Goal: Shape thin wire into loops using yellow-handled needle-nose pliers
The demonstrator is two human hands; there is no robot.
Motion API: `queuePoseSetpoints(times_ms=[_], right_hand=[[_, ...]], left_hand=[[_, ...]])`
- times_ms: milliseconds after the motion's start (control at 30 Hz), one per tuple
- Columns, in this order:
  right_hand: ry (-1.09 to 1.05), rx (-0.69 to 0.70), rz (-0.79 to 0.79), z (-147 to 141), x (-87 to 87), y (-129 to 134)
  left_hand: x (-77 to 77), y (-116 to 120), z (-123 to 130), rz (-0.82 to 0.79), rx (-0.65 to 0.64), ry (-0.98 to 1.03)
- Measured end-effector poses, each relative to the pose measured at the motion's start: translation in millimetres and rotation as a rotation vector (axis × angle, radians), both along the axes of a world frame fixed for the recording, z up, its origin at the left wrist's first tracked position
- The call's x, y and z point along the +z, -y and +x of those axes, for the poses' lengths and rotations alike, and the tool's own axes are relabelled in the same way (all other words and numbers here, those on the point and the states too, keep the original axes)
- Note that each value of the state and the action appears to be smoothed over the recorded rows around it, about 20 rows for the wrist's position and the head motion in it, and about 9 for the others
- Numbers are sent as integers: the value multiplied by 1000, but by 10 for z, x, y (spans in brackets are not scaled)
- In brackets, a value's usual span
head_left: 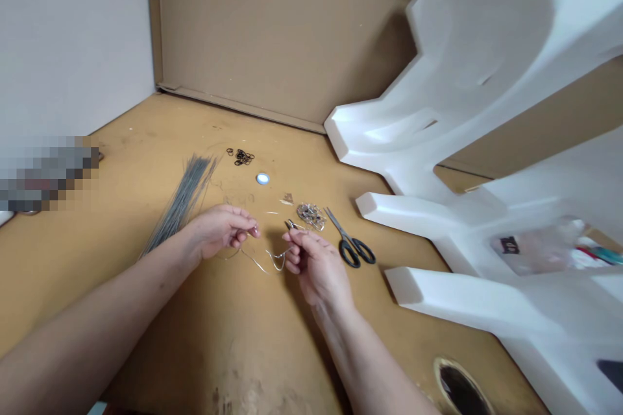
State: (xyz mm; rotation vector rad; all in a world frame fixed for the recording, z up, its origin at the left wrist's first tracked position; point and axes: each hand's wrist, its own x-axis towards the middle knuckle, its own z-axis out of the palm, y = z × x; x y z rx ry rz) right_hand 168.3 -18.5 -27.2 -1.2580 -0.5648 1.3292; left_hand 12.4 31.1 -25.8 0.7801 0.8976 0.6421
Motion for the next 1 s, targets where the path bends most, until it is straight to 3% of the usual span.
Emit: queuePoseSetpoints(times_ms=[667,1000], right_hand=[[64,84,22,-106,-9,72],[50,99,8,-156,-24,86]], left_hand=[[-14,-34,-13,10,31,-68],[-24,1,35,135,114,-184]])
